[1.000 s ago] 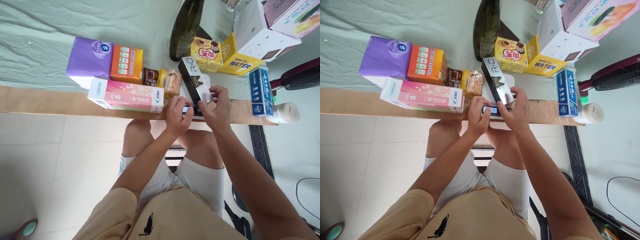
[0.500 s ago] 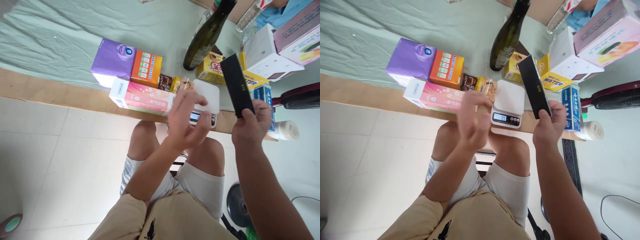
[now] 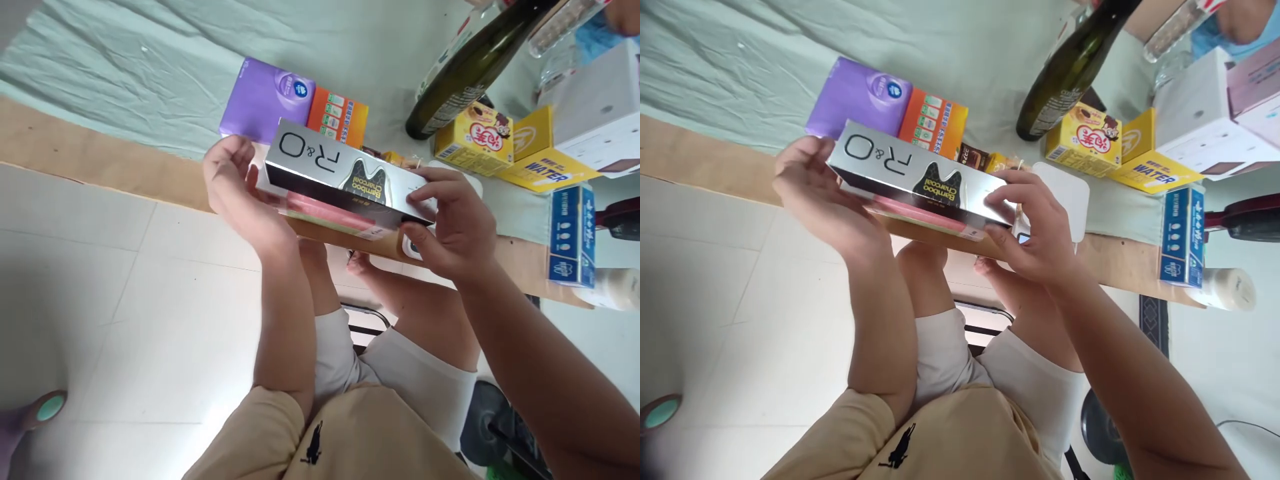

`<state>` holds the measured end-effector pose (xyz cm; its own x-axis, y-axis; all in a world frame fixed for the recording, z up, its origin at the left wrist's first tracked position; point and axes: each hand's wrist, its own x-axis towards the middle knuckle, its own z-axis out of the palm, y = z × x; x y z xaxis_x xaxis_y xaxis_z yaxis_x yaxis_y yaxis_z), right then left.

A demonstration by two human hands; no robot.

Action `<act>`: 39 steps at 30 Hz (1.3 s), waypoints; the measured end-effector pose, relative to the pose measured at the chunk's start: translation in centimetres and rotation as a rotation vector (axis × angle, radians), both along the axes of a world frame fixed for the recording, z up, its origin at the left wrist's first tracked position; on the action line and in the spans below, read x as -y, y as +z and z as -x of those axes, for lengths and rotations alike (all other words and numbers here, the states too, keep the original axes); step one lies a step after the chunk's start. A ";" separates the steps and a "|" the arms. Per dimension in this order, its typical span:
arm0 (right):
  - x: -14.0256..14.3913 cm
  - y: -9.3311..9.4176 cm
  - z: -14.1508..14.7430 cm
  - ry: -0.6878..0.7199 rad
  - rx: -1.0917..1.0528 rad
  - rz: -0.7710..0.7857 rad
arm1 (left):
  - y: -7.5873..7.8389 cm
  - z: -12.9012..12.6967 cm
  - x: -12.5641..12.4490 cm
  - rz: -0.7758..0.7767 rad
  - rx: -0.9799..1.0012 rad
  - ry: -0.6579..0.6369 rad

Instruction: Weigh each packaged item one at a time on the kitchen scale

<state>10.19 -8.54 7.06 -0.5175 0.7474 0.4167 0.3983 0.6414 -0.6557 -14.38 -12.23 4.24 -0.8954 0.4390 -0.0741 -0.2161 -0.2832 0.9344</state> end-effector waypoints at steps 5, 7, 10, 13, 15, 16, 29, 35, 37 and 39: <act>-0.2 -0.4 1.5 0.041 0.089 -0.044 | -1.2 -0.4 -0.8 -0.083 -0.094 -0.002; 0.0 -0.7 1.7 0.034 0.106 -0.026 | -1.3 -0.6 -0.8 -0.095 -0.119 0.021; 0.6 -1.7 2.0 0.033 0.080 -0.071 | -1.4 -1.0 -0.9 -0.135 -0.179 0.019; 1.3 -2.6 2.4 -0.001 0.020 -0.160 | -1.7 -1.3 -1.3 -0.149 -0.215 0.044; 1.5 -2.9 2.6 -0.024 0.002 -0.161 | -1.9 -1.4 -1.7 -0.168 -0.218 0.067; 1.5 -3.0 2.7 -0.027 -0.002 -0.153 | -1.9 -1.3 -1.9 -0.171 -0.213 0.066; 9.6 -5.5 -10.0 -0.646 -0.316 -0.041 | 5.3 -5.8 1.7 -0.296 -0.378 0.325; 16.0 -7.5 -16.2 -0.766 -0.273 0.097 | 4.7 -13.6 3.3 -0.475 -0.540 -0.563; 16.8 -7.6 -17.1 -0.804 -0.304 0.119 | 3.7 -16.7 4.1 -0.357 -0.401 -1.029; 16.9 -7.7 -17.7 -0.844 -0.351 0.146 | 2.4 -19.8 4.7 -0.225 -0.256 -1.345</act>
